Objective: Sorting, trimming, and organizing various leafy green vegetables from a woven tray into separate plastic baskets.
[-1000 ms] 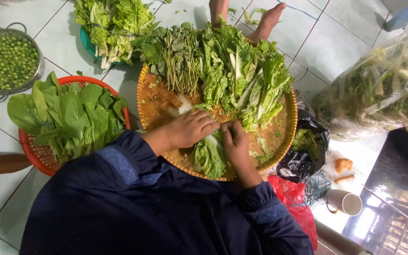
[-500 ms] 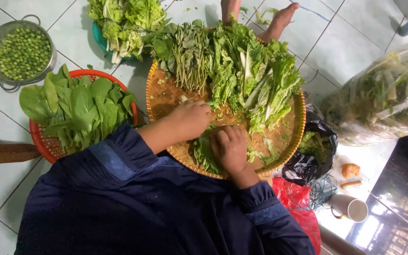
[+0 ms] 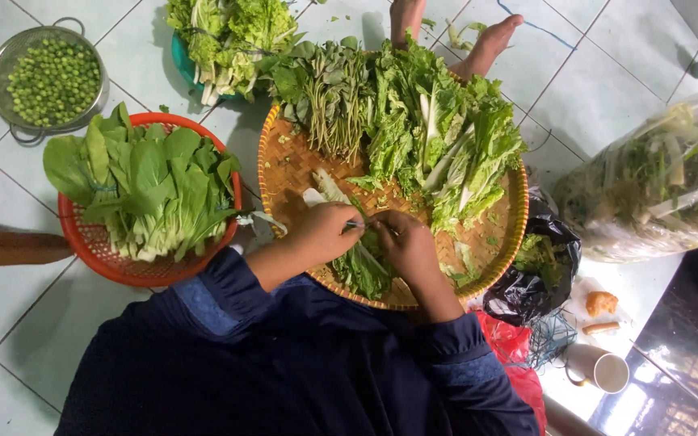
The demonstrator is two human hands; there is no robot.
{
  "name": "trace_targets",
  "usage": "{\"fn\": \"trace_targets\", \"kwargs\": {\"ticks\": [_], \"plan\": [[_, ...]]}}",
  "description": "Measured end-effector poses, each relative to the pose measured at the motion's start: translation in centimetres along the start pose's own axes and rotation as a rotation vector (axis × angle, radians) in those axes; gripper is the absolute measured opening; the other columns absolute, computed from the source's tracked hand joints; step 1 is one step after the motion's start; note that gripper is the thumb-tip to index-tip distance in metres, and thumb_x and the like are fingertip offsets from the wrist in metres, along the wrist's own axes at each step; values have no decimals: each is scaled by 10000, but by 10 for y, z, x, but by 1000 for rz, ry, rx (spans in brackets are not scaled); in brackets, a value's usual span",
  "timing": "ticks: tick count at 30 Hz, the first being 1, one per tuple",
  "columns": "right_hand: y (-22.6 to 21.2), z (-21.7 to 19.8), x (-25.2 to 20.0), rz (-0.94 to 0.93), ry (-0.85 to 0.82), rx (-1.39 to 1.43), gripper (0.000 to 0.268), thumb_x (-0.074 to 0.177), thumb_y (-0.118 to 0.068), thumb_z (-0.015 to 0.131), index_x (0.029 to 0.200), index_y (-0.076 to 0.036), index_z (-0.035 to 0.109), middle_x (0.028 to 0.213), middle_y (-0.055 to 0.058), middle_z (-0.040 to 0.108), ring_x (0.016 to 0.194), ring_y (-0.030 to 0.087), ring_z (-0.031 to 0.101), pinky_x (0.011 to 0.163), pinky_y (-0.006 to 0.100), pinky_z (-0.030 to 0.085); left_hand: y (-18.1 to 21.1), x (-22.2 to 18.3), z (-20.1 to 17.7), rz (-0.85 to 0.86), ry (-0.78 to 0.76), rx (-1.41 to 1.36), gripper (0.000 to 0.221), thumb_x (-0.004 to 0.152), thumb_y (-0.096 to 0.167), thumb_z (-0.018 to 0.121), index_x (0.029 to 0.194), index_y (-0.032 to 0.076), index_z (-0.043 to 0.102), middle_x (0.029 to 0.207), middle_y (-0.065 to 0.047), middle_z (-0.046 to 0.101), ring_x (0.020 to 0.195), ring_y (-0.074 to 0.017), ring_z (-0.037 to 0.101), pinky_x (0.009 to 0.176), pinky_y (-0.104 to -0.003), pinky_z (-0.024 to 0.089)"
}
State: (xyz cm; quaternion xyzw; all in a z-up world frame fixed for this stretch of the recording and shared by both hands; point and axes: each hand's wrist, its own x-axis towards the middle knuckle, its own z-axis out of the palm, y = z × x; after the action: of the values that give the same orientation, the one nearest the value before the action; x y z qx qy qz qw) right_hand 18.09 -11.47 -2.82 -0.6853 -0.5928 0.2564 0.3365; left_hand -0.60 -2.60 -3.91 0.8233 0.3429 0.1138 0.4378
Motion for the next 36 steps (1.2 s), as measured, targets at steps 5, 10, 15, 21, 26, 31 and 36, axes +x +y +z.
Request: {"fn": "trace_targets", "kwargs": {"ticks": [5, 10, 15, 21, 26, 31, 36], "plan": [[-20, 0, 8, 35, 55, 87, 143, 831, -137, 782, 973, -146, 790, 807, 131, 738, 756, 316, 723, 687, 400, 559, 4, -5, 0, 46, 147, -32, 200, 948, 185, 690, 1098, 62, 740, 937, -125, 739, 868, -334, 723, 720, -433, 596], [-5, 12, 19, 150, -46, 245, 149, 932, -132, 660, 1038, -99, 760, 800, 148, 751, 739, 300, 721, 692, 405, 552, -31, 6, 21, 343, 225, 398, 215, 992, 124, 599, 1198, 69, 624, 940, -115, 653, 858, -344, 704, 611, -420, 635], [3, 21, 26, 204, -27, 319, 127, 932, -91, 656, 1006, -63, 755, 757, 135, 743, 659, 230, 678, 618, 349, 527, -35, 9, 22, 491, 311, 572, 179, 1001, 102, 601, 1176, 74, 574, 890, -98, 591, 813, -304, 679, 538, -363, 640], [9, 29, 8, 117, 48, 218, 292, 828, -109, 744, 1109, -93, 667, 841, 130, 722, 717, 266, 676, 638, 368, 513, -22, 5, 20, 155, 219, 275, 94, 936, 149, 650, 969, 93, 718, 793, -107, 694, 702, -339, 705, 555, -406, 574], [12, 30, -8, -35, -31, 37, 265, 771, -146, 827, 987, -100, 681, 774, 121, 744, 769, 363, 724, 720, 454, 560, -70, 26, 50, -239, 88, -240, 118, 832, 239, 705, 887, 162, 775, 730, -67, 740, 690, -291, 724, 614, -384, 548], [2, 29, -13, -111, 131, -87, 184, 821, -176, 823, 954, -104, 717, 774, 80, 730, 753, 324, 721, 712, 416, 574, -38, 16, 37, -443, 128, -764, 140, 820, 90, 729, 920, -5, 746, 584, -68, 519, 395, -114, 486, 309, -232, 405], [9, 27, -8, -51, 63, -74, 125, 881, -240, 774, 922, -134, 725, 755, 82, 697, 740, 319, 711, 696, 411, 568, -43, 11, 39, -422, 151, -787, 181, 837, 93, 730, 963, -36, 727, 618, -71, 519, 420, -106, 469, 317, -221, 391]]}}
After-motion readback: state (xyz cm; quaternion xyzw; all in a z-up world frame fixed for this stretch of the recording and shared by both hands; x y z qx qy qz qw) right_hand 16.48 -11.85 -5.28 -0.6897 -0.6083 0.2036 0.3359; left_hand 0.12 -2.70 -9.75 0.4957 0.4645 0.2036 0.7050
